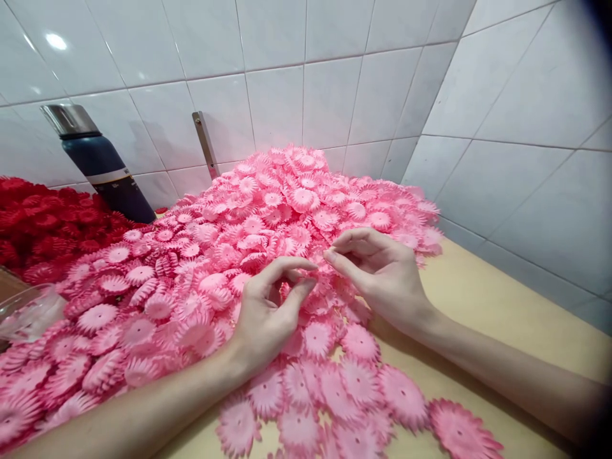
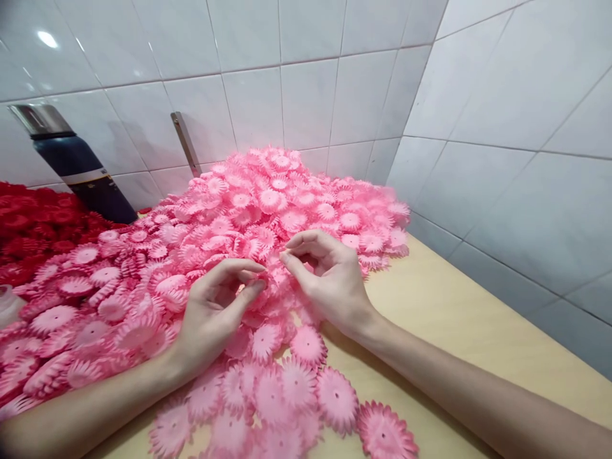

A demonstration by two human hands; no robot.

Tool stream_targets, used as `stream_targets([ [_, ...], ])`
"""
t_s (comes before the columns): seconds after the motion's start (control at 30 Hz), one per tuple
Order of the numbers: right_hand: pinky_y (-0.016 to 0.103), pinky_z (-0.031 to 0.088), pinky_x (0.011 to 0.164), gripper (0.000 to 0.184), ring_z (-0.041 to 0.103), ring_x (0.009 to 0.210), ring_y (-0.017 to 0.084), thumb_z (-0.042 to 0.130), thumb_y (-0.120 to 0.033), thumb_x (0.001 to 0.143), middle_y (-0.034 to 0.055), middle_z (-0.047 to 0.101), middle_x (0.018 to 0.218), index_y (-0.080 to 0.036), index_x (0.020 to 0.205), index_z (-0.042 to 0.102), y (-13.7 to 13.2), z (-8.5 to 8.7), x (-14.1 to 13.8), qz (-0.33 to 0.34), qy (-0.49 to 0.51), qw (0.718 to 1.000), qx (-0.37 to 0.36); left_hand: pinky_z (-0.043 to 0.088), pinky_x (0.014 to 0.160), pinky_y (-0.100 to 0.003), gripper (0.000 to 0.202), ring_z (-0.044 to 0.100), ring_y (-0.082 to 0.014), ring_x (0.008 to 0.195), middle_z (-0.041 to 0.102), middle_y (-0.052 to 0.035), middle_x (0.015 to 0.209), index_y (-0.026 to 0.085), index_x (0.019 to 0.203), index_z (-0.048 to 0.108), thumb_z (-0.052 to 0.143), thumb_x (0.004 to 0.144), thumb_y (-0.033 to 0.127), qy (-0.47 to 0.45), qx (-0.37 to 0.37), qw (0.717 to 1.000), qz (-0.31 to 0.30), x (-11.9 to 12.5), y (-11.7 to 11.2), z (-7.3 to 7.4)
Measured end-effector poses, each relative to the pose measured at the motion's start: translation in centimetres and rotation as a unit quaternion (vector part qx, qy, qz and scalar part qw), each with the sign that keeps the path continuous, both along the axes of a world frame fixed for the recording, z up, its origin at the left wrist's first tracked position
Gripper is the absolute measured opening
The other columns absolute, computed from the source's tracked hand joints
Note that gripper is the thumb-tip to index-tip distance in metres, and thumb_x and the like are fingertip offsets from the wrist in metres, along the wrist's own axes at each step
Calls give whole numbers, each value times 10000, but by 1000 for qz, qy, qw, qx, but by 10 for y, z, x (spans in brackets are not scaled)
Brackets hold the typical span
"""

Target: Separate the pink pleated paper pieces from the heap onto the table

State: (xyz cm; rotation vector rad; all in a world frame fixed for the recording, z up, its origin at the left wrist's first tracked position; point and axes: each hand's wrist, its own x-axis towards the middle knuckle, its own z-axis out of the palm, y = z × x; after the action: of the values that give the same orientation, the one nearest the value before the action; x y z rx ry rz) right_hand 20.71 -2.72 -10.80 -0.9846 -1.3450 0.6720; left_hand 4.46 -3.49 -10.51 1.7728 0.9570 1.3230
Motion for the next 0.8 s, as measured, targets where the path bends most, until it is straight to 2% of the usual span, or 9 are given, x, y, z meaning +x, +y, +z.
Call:
stream_targets([
  [0.1, 326, 560, 737, 153, 653, 807, 183, 717, -261, 760, 41, 667, 866, -209, 884, 642, -2, -2, 3, 43, -17, 999, 2, 485, 722, -255, 123, 620, -142, 785, 697, -25, 866, 201, 930, 692, 622, 834, 168, 16, -18, 999, -28, 0, 1, 2],
  [0.2, 326, 581, 707, 205, 677, 821, 196, 723, -272, 754, 52, 695, 893, -206, 936, 657, -6, -3, 2, 73, -25, 997, -22, 486, 699, -270, 71, 623, -150, 735, 704, -30, 816, 187, 853, 703, 644, 822, 209, 35, -31, 998, -30, -1, 1, 3],
  [0.33, 301, 588, 661, 169, 693, 785, 194, 746, -272, 731, 54, 726, 850, -201, 873, 690, -6, -3, 0, 52, -38, 998, -25, 467, 652, -258, 147, 588, -137, 676, 664, -16, 725, 168, 751, 665, 702, 777, 307, 18, -61, 998, -23, -3, 2, 0],
  [0.53, 290, 594, 638, 160, 707, 750, 196, 749, -229, 716, 50, 735, 814, -190, 860, 692, 0, -6, 1, 14, -25, 999, -33, 404, 598, -215, 208, 494, -93, 634, 548, 29, 690, 164, 724, 548, 733, 750, 258, -18, -70, 997, -8, -2, 8, -5],
  [0.6, 303, 597, 645, 131, 707, 760, 203, 724, -212, 735, 53, 735, 827, -193, 861, 693, -3, -6, -1, -5, -45, 999, -14, 398, 599, -216, 206, 481, -93, 635, 531, 31, 701, 170, 751, 532, 723, 757, 246, -19, -74, 997, -1, -1, 9, -4],
  [0.73, 348, 596, 722, 115, 696, 782, 201, 688, -179, 760, 38, 733, 852, -229, 862, 706, -4, -4, 1, -2, -111, 992, 58, 393, 593, -222, 186, 479, -99, 639, 511, 31, 712, 181, 821, 522, 697, 778, 227, -19, -91, 996, -1, -1, 5, -4],
  [0.8, 358, 591, 727, 109, 691, 797, 204, 700, -201, 760, 42, 728, 865, -231, 865, 702, 3, -3, 9, -25, -80, 995, 51, 384, 588, -224, 172, 467, -101, 640, 497, 32, 701, 184, 807, 516, 683, 791, 221, -12, -71, 997, -9, -1, 1, -5],
])
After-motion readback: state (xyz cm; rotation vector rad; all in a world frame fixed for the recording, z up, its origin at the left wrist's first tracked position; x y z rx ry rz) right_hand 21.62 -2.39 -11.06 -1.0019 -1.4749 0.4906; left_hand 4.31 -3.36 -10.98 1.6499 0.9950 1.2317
